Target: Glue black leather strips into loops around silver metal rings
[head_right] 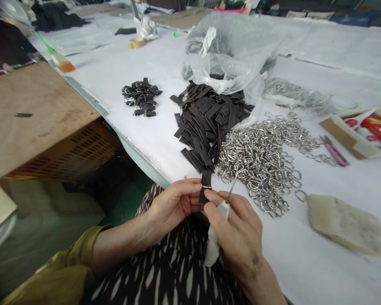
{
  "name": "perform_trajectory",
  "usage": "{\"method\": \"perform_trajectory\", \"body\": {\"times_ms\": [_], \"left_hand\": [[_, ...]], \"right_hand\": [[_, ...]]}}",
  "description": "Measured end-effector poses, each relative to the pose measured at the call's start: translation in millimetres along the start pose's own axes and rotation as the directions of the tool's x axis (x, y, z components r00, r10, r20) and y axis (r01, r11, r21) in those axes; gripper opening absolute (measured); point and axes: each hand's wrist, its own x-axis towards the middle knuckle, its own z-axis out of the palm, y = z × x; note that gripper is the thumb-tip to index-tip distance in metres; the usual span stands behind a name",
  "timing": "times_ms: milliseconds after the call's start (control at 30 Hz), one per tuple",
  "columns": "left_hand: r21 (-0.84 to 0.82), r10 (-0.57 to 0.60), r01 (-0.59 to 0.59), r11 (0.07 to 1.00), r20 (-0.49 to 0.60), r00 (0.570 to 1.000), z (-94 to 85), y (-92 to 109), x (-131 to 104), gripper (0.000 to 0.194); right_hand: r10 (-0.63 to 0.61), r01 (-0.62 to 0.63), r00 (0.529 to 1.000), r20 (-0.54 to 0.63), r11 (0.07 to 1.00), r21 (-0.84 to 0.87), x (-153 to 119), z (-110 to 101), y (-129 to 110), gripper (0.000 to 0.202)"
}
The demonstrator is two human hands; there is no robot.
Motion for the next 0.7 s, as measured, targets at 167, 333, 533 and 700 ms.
{"method": "perform_trajectory", "body": {"times_ms": [167,333,533,700], "left_hand": [[0.025,0.015,-0.014,1.0,-0.061,0.998,0.4,-2.4,0.0,0.02],[0.195,0.153,-0.143,0.97,-0.032,0.988,4.5,-6.2,-2.7,0.019],[0.347,0.244,-0.258,0.902,0.083,0.966,4.8,-9.0,-9.4,0.029],[0.386,0.285,-0.305,0.871,0.108,0.952,3.1,-11.5,-9.5,0.018]], "right_hand": [[0.246,-0.249,0.969,0.039,0.957,0.151,-1.8,-4.6,-10.8,0.013],[0.459,-0.445,0.884,-0.089,0.884,0.144,3.8,-2.3,-16.1,0.017],[0.678,-0.658,0.733,0.055,0.687,0.308,13.7,-4.7,-13.9,0.018],[0.692,-0.698,0.698,0.183,0.6,0.392,19.3,-5.4,-10.5,0.017]]}}
